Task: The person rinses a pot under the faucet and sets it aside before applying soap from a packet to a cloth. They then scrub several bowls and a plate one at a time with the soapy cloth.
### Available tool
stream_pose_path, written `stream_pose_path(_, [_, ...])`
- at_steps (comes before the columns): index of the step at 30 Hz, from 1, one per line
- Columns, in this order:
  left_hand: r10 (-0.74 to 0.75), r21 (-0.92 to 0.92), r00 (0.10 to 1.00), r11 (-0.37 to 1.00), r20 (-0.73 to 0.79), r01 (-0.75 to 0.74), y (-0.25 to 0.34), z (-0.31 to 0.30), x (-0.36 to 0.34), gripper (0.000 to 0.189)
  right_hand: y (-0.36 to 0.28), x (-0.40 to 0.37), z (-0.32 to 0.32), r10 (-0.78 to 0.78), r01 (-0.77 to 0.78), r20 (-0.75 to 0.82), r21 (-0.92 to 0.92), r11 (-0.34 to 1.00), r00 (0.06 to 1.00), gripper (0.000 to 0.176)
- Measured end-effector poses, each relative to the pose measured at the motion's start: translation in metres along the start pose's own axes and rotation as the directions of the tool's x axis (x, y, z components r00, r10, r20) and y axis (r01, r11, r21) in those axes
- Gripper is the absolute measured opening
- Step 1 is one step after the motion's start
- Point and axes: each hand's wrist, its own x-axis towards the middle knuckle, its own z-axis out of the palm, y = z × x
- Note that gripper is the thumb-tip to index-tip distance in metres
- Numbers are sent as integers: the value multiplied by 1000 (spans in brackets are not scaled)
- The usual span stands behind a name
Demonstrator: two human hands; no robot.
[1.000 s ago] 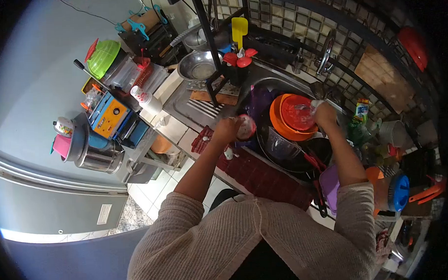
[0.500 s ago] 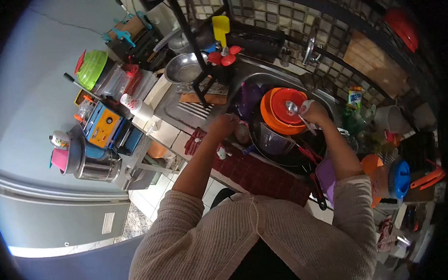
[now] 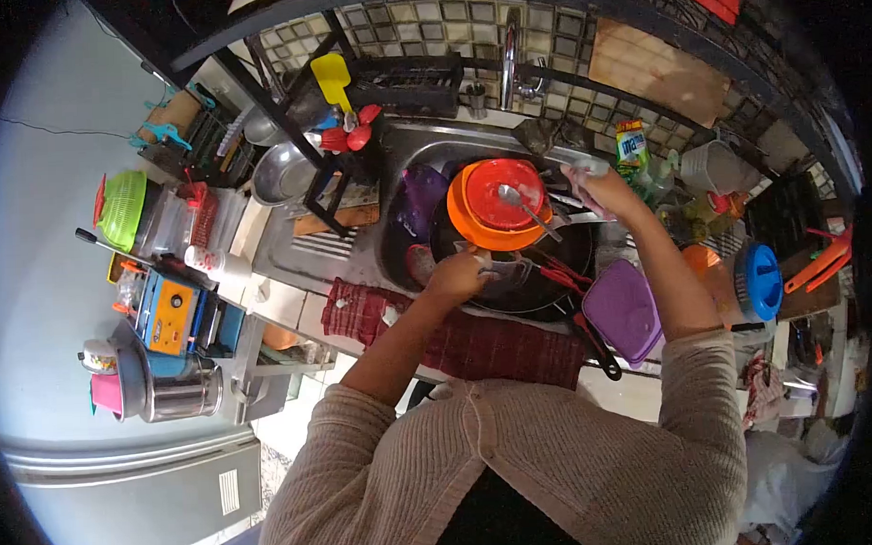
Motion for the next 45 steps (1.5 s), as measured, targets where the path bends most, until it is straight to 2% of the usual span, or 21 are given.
stream_pose_path(3, [58,-36,998,998,8,-57,-7,2,5,34,8,-10,-10,-58,64,94,-65,996,994,36])
stream_pose_path(6, [42,-171,999,984,-30,-47,-4,-9,1,30,10,-15,-5,122,-83,148,-247,966,981,32])
stream_pose_path(9, [52,-208,997,976,-59,-63,-6,-15,3,28,29,-13,10,121,-71,186,-254,965,975,23])
stream_pose_path(10, [48,-200,997,978,-61,-59,-4,-19,3,28,22,-15,14,87,-11,189,-370,929,978,20])
stream_pose_path(11, [19,-220,999,975,-36,-26,-2,-23,2,28,32,-4,18,80,-4,192,-365,931,978,20])
stream_pose_path(13, [-14,-235,1000,972,-9,12,-3,-22,4,27,53,15,32,-188,213,107,-340,916,976,19])
stream_pose_path(15, [88,-310,990,944,-106,-117,-11,-11,6,24,55,23,46,-182,217,125,-385,897,975,16])
stream_pose_path(17, [50,-337,986,936,-159,-102,-11,-1,4,23,57,28,73,-498,502,159,-516,694,853,12])
stream_pose_path(18, [20,-363,977,927,-213,-98,-11,2,3,22,47,32,88,-410,438,217,-682,586,886,12])
stream_pose_path(19, [14,-360,977,928,-212,-92,-6,-1,-1,22,43,35,98,-412,442,219,-677,588,884,12])
stream_pose_path(21, [-42,-411,980,911,-195,-43,1,-9,-7,24,31,40,114,-304,350,241,-854,385,922,14])
stream_pose_path(22, [-46,-403,979,915,-200,-39,0,-13,-11,24,21,39,115,-229,347,271,-833,431,935,13])
stream_pose_path(25, [24,-364,981,927,-192,-94,0,-32,-31,25,14,46,117,-208,374,314,-836,402,926,12])
stream_pose_path(26, [-70,-372,982,928,-175,0,3,-42,-40,24,16,49,118,-217,380,316,-832,404,924,12])
stream_pose_path(28, [-164,-374,974,922,-158,94,0,-50,-55,24,24,54,124,-260,480,428,-857,188,866,11])
stream_pose_path(30, [-125,-357,921,934,-368,-15,-14,-45,-66,21,28,58,127,-261,468,416,-864,186,871,12])
stream_pose_path(32, [-139,-411,913,911,-382,-34,-31,-33,-75,20,30,57,129,-258,453,403,-873,181,878,12])
stream_pose_path(34, [-154,-463,903,885,-400,-55,-31,-33,-80,20,33,51,131,-457,437,335,-889,138,824,14])
stream_pose_path(38, [-179,-443,894,896,-412,-24,-31,-28,-85,19,35,38,128,-622,456,300,-884,103,723,10])
stream_pose_path(41, [-174,-477,897,878,-407,-46,-36,-23,-87,18,21,20,125,-693,498,247,-847,185,678,11])
stream_pose_path(45, [-146,-409,898,912,-416,-41,-32,-24,-86,18,10,11,123,-647,463,119,-795,392,753,12])
